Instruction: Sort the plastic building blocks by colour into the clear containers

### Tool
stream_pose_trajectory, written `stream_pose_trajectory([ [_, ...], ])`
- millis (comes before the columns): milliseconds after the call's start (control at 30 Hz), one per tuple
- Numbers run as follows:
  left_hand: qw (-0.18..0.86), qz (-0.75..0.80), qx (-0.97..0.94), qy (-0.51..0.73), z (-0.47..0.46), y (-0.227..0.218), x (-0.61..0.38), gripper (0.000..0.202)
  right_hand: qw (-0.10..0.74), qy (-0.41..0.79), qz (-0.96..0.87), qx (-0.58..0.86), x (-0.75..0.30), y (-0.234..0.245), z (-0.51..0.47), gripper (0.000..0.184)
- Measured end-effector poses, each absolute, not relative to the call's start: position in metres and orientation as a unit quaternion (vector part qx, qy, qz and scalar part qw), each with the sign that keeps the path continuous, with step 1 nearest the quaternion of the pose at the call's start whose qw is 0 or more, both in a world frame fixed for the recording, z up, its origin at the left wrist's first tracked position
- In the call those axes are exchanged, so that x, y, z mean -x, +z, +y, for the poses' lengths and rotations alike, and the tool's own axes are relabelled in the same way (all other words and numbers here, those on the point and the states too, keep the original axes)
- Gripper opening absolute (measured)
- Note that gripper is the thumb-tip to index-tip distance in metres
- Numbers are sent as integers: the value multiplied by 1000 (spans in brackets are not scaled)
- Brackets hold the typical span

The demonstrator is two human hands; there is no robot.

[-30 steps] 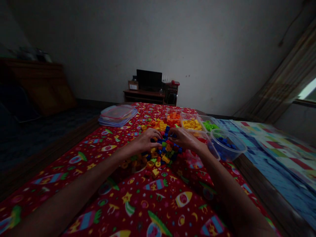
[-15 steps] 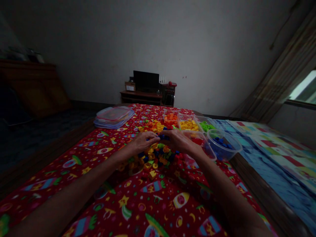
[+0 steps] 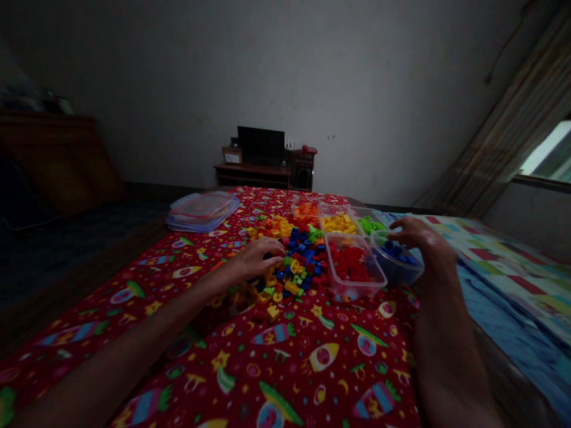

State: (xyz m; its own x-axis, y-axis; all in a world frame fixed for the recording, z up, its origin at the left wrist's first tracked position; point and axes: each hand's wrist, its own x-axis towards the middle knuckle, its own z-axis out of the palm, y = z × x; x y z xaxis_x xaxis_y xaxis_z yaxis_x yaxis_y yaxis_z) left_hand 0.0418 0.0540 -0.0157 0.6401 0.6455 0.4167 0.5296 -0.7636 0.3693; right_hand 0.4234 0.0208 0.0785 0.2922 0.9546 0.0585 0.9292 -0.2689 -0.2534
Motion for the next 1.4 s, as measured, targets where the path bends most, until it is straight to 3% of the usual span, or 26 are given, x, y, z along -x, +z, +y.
stream_pose_trajectory([
  [167, 83, 309, -913, 252, 52, -32, -43, 39, 126, -53, -674, 726, -400, 81, 28, 35],
  [333, 81, 300, -917, 249, 48, -25, -40, 18, 161, -68, -777, 605, -329, 84, 18, 24],
  [533, 28, 252, -944, 210, 45, -22, -39, 15, 61, -3, -888, 455, -255, 51, 8, 20],
  [600, 2, 269, -947, 174, 45, -27, -41, 19, 46, -5, -903, 427, -250, 33, 11, 27],
  [667, -26, 288, -946, 143, 44, -30, -44, 20, 36, -5, -905, 423, -253, 19, 15, 34],
  [800, -47, 293, -946, 131, 43, -27, -46, 19, 24, -22, -891, 454, -263, 10, 21, 30],
  [1033, 14, 286, -927, 241, 50, -15, -42, 15, -2, -65, -860, 506, -261, 29, 9, 30],
  [1267, 38, 359, -905, 224, 47, -9, -43, 17, 44, -76, -886, 456, -254, 31, -1, 31],
  [1400, 52, 397, -888, 227, 48, -6, -43, 16, -4, -62, -895, 442, -237, 26, -6, 26],
])
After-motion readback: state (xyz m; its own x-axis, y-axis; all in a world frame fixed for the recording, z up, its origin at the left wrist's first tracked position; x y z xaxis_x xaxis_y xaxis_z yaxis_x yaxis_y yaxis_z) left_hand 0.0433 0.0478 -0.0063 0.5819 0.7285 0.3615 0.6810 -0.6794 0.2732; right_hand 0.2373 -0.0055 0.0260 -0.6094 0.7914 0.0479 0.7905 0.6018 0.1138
